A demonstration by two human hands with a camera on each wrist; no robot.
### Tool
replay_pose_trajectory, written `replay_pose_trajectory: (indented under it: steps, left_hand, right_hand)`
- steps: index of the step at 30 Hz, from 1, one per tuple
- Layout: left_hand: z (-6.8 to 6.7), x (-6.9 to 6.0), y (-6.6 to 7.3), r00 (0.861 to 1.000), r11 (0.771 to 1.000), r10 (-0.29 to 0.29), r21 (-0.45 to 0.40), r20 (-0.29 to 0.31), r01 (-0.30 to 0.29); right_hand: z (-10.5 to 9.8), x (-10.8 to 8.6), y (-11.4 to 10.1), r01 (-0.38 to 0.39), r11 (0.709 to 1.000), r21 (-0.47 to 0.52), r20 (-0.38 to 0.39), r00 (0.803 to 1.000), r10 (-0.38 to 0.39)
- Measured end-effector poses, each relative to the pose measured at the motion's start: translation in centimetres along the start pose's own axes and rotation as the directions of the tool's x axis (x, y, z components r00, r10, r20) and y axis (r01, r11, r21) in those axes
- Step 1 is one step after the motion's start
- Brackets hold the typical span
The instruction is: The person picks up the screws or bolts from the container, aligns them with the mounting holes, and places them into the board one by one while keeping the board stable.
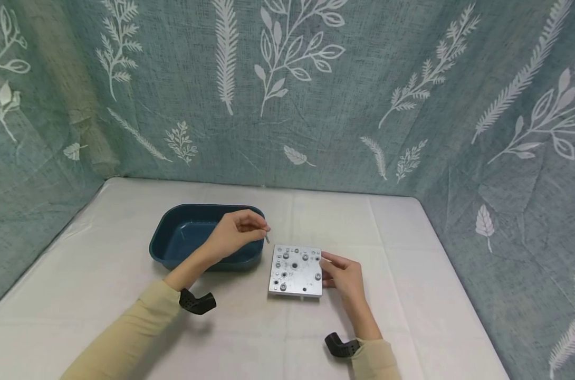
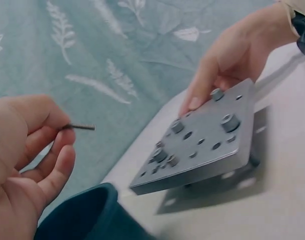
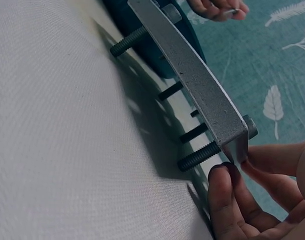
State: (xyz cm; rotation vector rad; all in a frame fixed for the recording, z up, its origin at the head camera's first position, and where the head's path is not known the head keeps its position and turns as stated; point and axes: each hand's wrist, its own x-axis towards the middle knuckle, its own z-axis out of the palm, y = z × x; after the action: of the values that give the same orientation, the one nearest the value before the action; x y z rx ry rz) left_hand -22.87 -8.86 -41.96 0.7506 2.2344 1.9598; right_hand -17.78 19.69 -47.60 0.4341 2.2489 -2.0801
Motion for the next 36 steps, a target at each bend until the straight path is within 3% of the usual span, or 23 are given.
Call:
replay_pose_trajectory:
  steps: [4,8,13,17,20,23,28,36]
  left_hand:
    - [1.0,0.3,-0.2,0.994,0.998,0.048,-0.042,0.098,-0.044]
    - [1.2,0.5,-0.6,0.976,0.996,0.073,-0.068,0.206,-0.060]
    - [1.4,0.7,-1.0,0.938,0.997,0.072,0.000,0.340,-0.077]
    - [1.9,0.9,-0.9,0.898,0.986,0.097,0.085,0.429,-0.147]
    - [2.4,0.8,-0.8,0.868,0.974,0.115,0.115,0.482,-0.193]
    - [2.9,0.8,-0.8,0.852,0.964,0.126,0.139,0.507,-0.225]
    - [3.4,0.9,-0.8,0.849,0.944,0.135,0.195,0.511,-0.267]
    - [3.8,1.0,-0.9,0.863,0.930,0.099,0.261,0.495,-0.257]
  right_hand:
    - [0.0,0.0,0.1,0.003,1.000,0.001,0.003,1.000,-0.003]
    - [0.0,0.0,0.1,0.003,1.000,0.001,0.004,1.000,-0.003]
    - [0.0,0.0,0.2,0.002,1.000,-0.009,0.000,1.000,-0.002]
    - [0.0,0.0,0.2,0.012,1.000,-0.015,0.001,1.000,-0.012]
    - [0.0,0.0,0.2,0.015,1.000,-0.012,0.003,1.000,-0.015]
    - [0.0,-0.1,0.1,0.017,1.000,-0.009,0.007,1.000,-0.017]
    - [-0.1,-0.2,0.0,0.014,1.000,0.000,0.010,1.000,-0.014]
    - [0.0,-0.1,0.0,0.012,1.000,0.013,0.013,1.000,-0.012]
